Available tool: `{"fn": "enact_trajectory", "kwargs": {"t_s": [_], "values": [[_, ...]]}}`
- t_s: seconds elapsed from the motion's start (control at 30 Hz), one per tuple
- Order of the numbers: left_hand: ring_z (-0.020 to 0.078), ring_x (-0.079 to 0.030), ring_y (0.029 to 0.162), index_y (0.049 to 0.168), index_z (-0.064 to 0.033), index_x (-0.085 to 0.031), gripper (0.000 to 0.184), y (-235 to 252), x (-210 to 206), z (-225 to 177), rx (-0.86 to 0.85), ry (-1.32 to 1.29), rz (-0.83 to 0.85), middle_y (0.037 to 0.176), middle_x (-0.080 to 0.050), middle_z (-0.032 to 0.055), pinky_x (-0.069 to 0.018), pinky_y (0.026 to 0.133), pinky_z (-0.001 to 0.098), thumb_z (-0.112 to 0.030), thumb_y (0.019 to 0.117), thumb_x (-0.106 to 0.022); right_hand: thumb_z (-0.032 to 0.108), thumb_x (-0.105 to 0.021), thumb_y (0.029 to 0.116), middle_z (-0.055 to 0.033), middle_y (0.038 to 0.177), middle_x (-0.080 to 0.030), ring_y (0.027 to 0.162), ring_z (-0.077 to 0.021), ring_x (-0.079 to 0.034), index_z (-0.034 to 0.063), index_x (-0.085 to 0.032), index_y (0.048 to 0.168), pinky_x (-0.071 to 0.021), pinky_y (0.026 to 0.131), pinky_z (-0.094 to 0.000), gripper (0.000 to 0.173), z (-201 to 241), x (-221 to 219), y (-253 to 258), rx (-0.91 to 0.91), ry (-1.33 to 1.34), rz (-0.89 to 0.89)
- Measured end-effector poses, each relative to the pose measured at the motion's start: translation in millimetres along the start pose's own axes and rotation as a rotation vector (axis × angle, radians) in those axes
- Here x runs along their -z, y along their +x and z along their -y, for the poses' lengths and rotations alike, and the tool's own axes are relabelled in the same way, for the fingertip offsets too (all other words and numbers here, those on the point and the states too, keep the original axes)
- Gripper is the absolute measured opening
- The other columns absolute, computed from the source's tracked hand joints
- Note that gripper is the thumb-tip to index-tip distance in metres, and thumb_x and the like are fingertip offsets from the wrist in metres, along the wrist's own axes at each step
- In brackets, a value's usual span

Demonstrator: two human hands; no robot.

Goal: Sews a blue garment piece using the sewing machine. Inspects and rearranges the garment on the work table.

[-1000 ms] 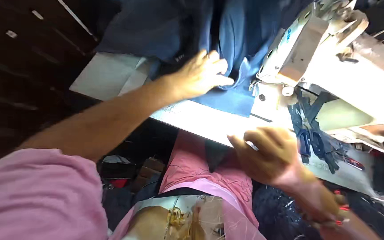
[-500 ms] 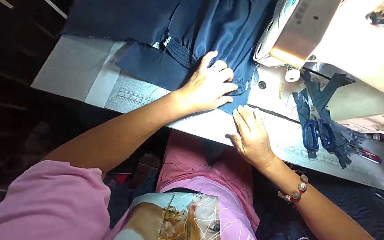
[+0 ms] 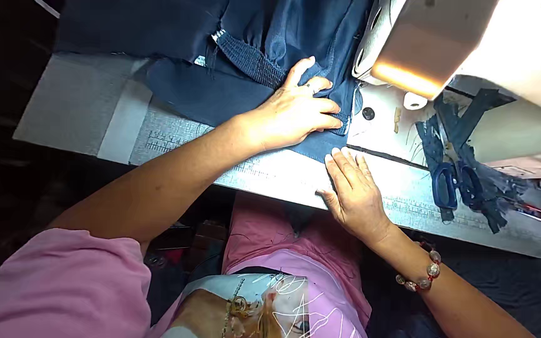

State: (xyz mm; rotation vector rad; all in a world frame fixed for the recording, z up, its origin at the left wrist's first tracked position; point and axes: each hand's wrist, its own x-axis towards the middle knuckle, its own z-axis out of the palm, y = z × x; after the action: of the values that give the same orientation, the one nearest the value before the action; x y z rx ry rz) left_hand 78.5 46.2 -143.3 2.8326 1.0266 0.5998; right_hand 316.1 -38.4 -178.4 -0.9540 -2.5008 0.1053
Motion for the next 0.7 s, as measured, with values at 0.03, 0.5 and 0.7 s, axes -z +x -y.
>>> {"fn": "enact_trajectory", "kwargs": {"t_s": [0.03, 0.5, 0.7], "values": [[0.0419, -0.052, 0.136, 0.118, -0.0227, -0.077, 0.036, 0.0, -1.0, -2.4, 0.026, -0.004, 0.003, 0.127, -0.072, 0.0054, -0.0148, 0.115, 0.0744, -0.008, 0.1013, -0.049, 0.040, -0.041, 0.1081, -0.0215, 0.136, -0.065, 0.133, -0.0373, -0.057, -0.0050, -0.066, 0.130, -0.0385, 0.116, -0.0530, 0.056, -0.1, 0.1, 0.1, -0.001, 0.006, -0.004], [0.0360, -0.063, 0.120, 0.102, -0.0118, -0.080, 0.032, 15.0, 3.2, -4.1, 0.131, -0.092, 0.026, 0.113, -0.076, 0.0094, -0.0299, 0.109, 0.0617, -0.018, 0.0985, -0.049, 0.050, -0.032, 0.1076, -0.0159, 0.146, -0.058, 0.141, -0.0359, -0.049, 0.0006, -0.061, 0.139, -0.0203, 0.119, -0.0657, 0.065, -28.8, 1.6, 30.8, -0.071, -0.068, 0.028], [0.0332, -0.063, 0.090, 0.089, -0.0018, -0.071, 0.025, 46.4, -6.4, 1.5, -0.156, 0.086, -0.017, 0.086, -0.068, 0.0139, -0.0396, 0.076, 0.0457, -0.004, 0.0982, -0.049, 0.050, -0.032, 0.1080, -0.0131, 0.145, -0.060, 0.141, -0.0347, -0.050, 0.0031, -0.063, 0.137, -0.0153, 0.119, -0.0692, 0.063, -27.4, 0.9, 29.2, -0.079, -0.078, 0.013]]}}
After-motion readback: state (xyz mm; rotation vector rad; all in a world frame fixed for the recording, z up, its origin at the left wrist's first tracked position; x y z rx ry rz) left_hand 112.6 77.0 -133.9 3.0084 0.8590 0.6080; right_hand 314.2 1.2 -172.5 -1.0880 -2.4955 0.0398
